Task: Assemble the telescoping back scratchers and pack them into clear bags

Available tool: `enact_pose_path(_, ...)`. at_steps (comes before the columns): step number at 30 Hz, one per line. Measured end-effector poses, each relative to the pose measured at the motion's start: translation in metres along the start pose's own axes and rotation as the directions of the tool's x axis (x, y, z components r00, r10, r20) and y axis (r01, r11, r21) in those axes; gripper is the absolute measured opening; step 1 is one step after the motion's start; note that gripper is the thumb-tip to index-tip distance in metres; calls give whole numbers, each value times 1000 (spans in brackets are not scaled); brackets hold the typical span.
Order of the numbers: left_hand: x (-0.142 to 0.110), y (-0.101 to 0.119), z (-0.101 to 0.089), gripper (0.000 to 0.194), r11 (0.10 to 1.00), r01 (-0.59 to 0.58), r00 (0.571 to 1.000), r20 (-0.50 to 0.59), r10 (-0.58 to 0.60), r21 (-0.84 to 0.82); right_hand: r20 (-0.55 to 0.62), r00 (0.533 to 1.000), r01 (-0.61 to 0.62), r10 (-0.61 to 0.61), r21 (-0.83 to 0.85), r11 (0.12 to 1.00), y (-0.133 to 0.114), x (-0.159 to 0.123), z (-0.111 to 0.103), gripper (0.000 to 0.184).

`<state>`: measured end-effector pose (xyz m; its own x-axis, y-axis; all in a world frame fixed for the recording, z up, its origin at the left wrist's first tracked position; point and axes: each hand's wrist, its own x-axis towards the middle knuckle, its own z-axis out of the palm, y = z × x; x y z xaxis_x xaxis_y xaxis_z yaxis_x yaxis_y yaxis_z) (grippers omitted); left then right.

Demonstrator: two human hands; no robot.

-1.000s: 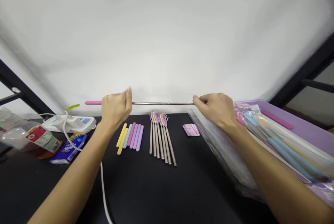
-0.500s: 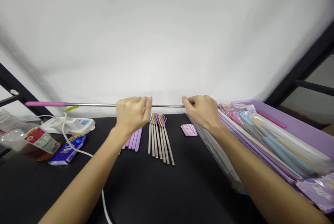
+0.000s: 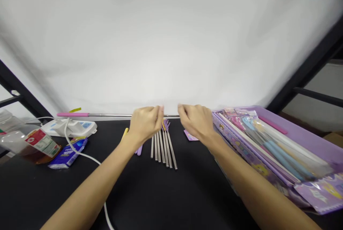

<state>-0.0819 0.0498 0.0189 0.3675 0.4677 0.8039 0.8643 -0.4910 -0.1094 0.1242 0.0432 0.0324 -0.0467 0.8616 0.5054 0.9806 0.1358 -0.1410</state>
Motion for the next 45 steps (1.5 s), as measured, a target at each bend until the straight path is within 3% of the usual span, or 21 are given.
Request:
enact_pose_path(3,2,-5,-10,48,999,-28,998,58,27,18,16,1000,-11,11,17,1000,10,1,1,58)
enact_pose_path(7,0,-36,-19,55,957,175,981,40,-190,232,6,988,-153,153,-24,988,35,6,-5,61)
enact_pose_path(9,0,-29,-16,56,961,174,975,97,-199,215,-9,993,-121,121,-33,992,28,4,-4,61)
enact_pose_path(11,1,-11,-11,55,990,72,979,184,-93,121,11,1000,-13,13,-37,999,15,1,-1,58)
enact_pose_path(13,3,2,-8,54,999,22,976,217,-32,48,7,1000,2,-2,-37,999,9,-1,1,58)
enact_pose_path(15,3,0,-7,54,998,27,975,219,-40,59,27,999,-25,25,-31,999,15,1,0,60)
enact_pose_path(18,2,-20,-6,57,979,115,973,178,-145,168,37,991,-125,127,-55,991,36,7,-4,60)
enact_pose_path(20,2,-24,-4,61,973,173,963,179,-200,153,22,988,-148,151,-89,985,42,8,-5,59)
enact_pose_path(24,5,7,1,65,966,251,943,243,-229,-63,11,991,-130,133,-142,981,20,-3,3,55)
enact_pose_path(26,6,25,3,64,952,262,938,276,-212,-160,18,998,-64,67,-149,987,5,-11,7,51)
enact_pose_path(29,5,35,4,60,949,237,948,264,-179,-206,1,1000,-21,21,-122,992,-8,-17,8,51)
enact_pose_path(35,0,-3,8,56,999,35,983,181,-37,18,-24,998,62,-64,-97,993,-3,-5,4,55)
enact_pose_path(40,-2,-39,8,54,982,76,969,221,-113,171,0,998,66,-66,-102,993,15,4,7,61)
enact_pose_path(42,-1,-38,5,54,973,95,959,243,-147,212,3,998,59,-59,-99,993,16,4,7,61)
enact_pose_path(45,2,-15,0,56,970,71,958,255,-131,231,21,1000,19,-17,-87,996,7,0,7,58)
